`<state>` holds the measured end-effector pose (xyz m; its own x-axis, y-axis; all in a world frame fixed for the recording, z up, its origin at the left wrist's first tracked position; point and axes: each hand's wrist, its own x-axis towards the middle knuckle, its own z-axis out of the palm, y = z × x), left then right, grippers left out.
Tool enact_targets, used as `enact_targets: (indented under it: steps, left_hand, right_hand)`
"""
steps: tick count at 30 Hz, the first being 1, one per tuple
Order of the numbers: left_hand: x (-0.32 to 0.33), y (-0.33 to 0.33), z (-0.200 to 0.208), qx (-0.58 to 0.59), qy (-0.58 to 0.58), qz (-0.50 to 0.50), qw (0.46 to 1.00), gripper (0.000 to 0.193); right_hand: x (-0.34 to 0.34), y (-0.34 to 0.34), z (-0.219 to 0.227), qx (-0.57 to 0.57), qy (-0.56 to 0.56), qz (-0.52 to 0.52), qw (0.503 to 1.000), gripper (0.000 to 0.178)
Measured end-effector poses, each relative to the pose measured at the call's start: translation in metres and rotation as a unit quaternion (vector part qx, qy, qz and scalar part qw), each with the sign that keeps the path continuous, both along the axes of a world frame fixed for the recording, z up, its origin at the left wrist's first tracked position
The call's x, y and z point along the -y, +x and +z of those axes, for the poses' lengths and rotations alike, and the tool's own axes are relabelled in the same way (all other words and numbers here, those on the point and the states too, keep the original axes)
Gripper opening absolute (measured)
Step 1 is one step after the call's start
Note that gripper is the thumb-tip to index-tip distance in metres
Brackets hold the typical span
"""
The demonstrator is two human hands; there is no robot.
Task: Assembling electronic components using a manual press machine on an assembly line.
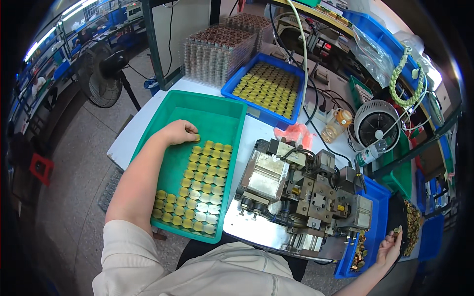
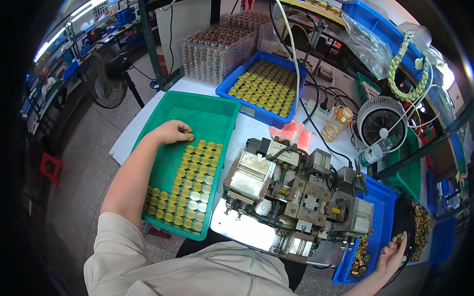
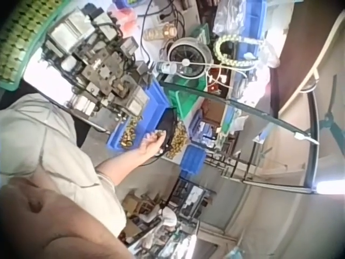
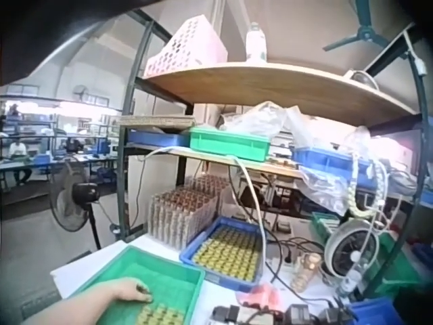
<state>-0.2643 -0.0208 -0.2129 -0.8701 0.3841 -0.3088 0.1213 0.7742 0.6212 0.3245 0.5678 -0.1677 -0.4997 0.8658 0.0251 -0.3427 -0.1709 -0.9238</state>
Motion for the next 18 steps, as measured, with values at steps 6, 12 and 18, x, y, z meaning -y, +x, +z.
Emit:
enact_targets:
  steps: [6,12,18]
  left_hand:
    - [-0.006,0.003,0.003,0.011,-0.040,-0.049,0.998,0.029]
    - [-0.007,0.006,0.006,0.007,-0.053,-0.069,0.996,0.027]
    - [-0.013,0.007,0.005,0.010,-0.061,-0.076,0.995,0.027]
  right_hand:
    - [0.034,-0.031,0.019,-0.042,0.005,0.006,0.999,0.037]
    - [0.080,-0.082,0.041,-0.056,0.005,0.047,0.997,0.037]
    - [0.145,-0.142,0.062,0.054,0.100,0.075,0.991,0.030]
